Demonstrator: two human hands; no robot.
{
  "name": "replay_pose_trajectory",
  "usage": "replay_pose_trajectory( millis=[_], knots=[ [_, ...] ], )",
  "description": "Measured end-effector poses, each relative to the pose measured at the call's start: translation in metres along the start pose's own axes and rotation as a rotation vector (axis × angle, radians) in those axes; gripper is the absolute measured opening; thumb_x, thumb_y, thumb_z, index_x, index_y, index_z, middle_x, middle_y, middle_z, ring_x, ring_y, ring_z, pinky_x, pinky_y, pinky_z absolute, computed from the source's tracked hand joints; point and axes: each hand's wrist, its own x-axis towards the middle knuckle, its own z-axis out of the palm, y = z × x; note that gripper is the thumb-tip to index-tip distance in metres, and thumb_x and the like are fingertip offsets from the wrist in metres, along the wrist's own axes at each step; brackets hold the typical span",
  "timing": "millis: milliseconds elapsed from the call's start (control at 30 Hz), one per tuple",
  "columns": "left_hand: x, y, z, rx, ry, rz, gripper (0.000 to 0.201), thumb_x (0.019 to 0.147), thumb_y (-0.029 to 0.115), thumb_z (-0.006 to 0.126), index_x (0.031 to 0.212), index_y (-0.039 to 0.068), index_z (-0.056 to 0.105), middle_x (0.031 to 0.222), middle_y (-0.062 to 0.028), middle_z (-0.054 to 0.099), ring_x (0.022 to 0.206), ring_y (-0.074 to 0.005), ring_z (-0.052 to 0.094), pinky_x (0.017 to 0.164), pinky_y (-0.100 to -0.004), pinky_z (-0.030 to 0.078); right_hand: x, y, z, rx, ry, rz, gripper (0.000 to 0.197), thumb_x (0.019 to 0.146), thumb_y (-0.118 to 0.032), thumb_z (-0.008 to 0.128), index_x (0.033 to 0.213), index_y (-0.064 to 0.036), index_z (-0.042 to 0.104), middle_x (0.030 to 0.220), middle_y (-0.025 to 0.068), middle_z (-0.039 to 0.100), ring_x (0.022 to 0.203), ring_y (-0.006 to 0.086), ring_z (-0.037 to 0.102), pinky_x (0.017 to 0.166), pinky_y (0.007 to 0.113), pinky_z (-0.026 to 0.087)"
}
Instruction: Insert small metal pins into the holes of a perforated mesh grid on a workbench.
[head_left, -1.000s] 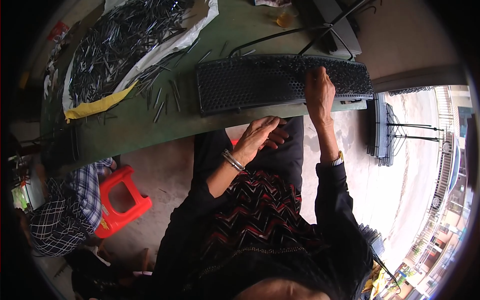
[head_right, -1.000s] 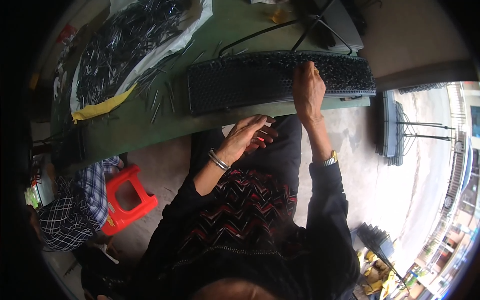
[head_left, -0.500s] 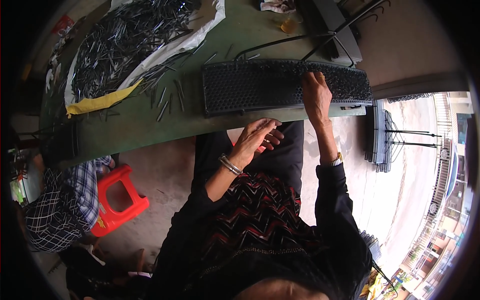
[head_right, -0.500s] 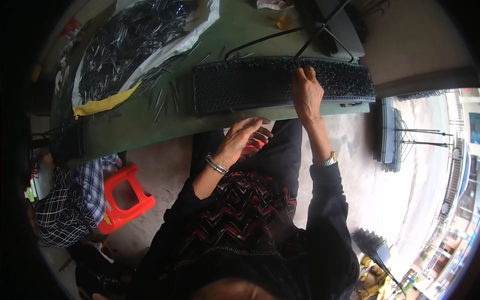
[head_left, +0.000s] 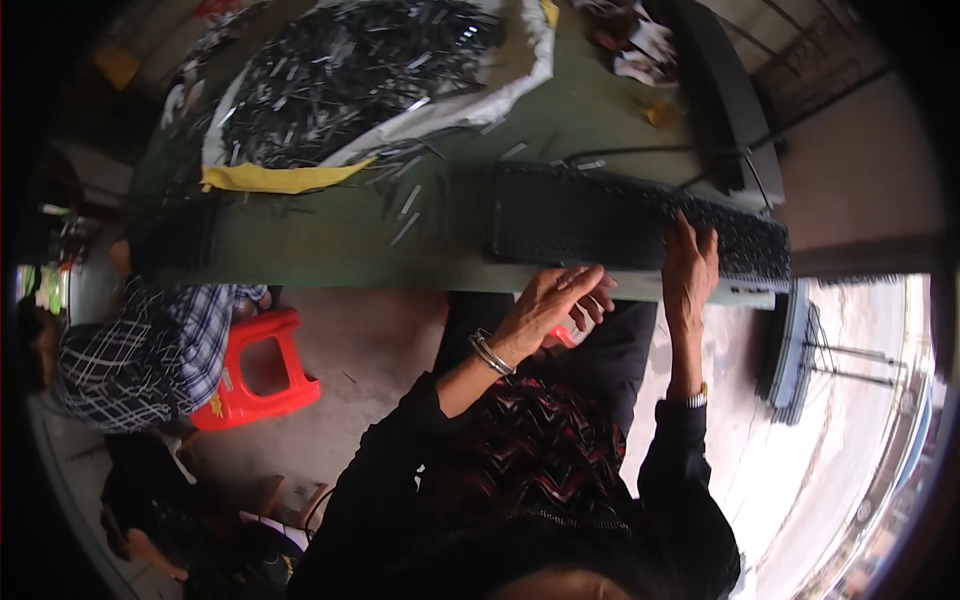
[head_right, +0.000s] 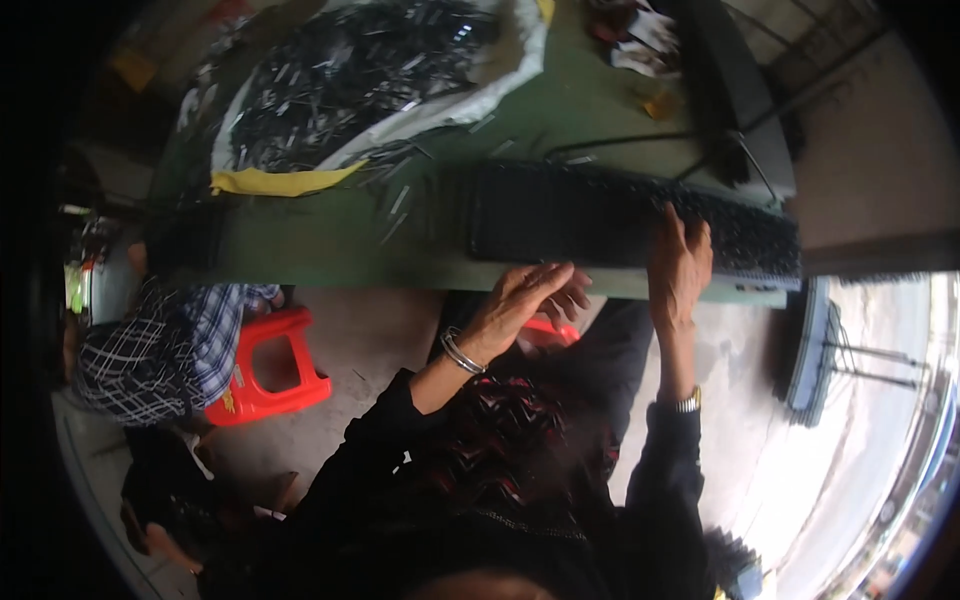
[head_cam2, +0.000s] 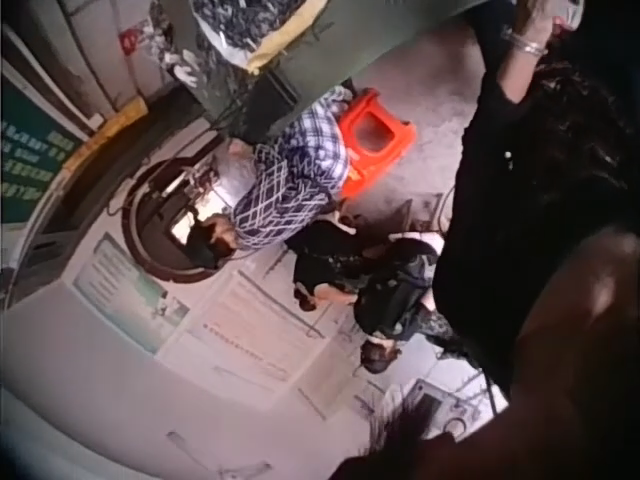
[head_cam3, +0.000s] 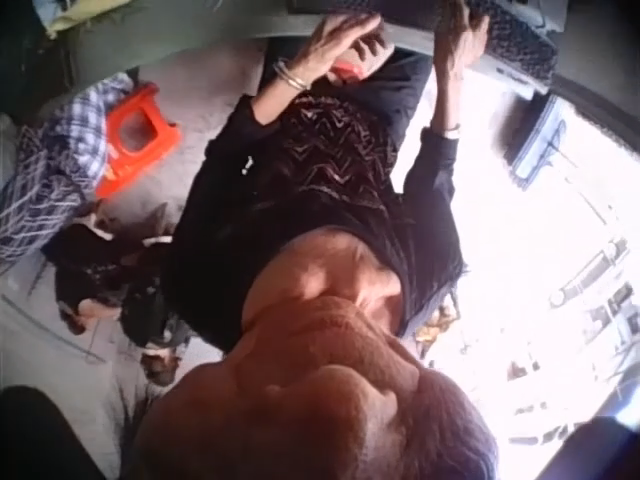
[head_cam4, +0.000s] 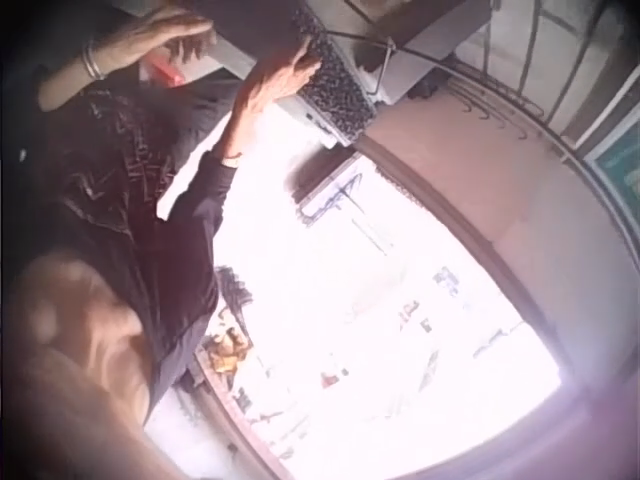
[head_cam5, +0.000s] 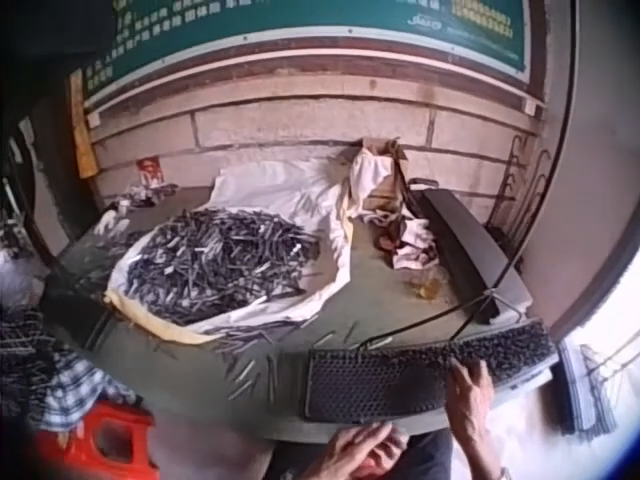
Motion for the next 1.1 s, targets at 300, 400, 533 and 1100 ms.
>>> replay_pose_trajectory(
  millis=[300, 400, 533, 1100],
  knots=[
    [0.030, 0.101, -0.111, 0.712, 0.716, 0.518, 0.028, 0.091, 0.028, 0.057, 0.100, 0.002, 0.066, 0.087, -0.0045, 0.067, 0.074, -0.0110, 0.061, 0.062, -0.0233, 0.046, -0.022, -0.056, 0.019, 0.374, -0.022, -0.089, 0.012, 0.086, -0.004, 0.058, 0.095, -0.0028, 0.065, 0.086, 0.0112, 0.059, 0.076, 0.0281, 0.056, 0.070, 0.036, 0.044],
    [0.059, 0.130, -0.219, 1.301, 1.123, 0.776, 0.037, 0.085, 0.029, 0.062, 0.104, -0.002, 0.064, 0.102, -0.0209, 0.063, 0.092, -0.0353, 0.060, 0.081, -0.0399, 0.047, -0.024, -0.055, 0.028, 0.347, -0.016, -0.056, 0.012, 0.086, -0.005, 0.058, 0.094, -0.0039, 0.066, 0.085, 0.0092, 0.059, 0.075, 0.0265, 0.054, 0.070, 0.035, 0.043],
    [0.071, 0.168, -0.313, 1.428, 1.303, 0.074, 0.064, 0.082, 0.054, 0.055, 0.104, -0.005, 0.063, 0.111, -0.0299, 0.058, 0.108, -0.0417, 0.054, 0.089, -0.0450, 0.044, -0.027, -0.052, 0.040, 0.295, 0.037, -0.066, 0.009, 0.083, -0.006, 0.061, 0.091, -0.0071, 0.064, 0.084, 0.0080, 0.056, 0.076, 0.0265, 0.054, 0.068, 0.038, 0.040],
    [0.176, 0.238, -0.363, 1.191, 1.303, -0.616, 0.126, 0.061, 0.084, 0.056, 0.146, 0.000, 0.018, 0.135, -0.0384, 0.031, 0.125, -0.0515, 0.036, 0.099, -0.0563, 0.034, -0.032, -0.055, 0.042, 0.208, -0.049, -0.005, 0.008, 0.085, 0.000, 0.057, 0.091, -0.0037, 0.060, 0.085, 0.0085, 0.055, 0.078, 0.0240, 0.052, 0.075, 0.039, 0.038]
  ],
)
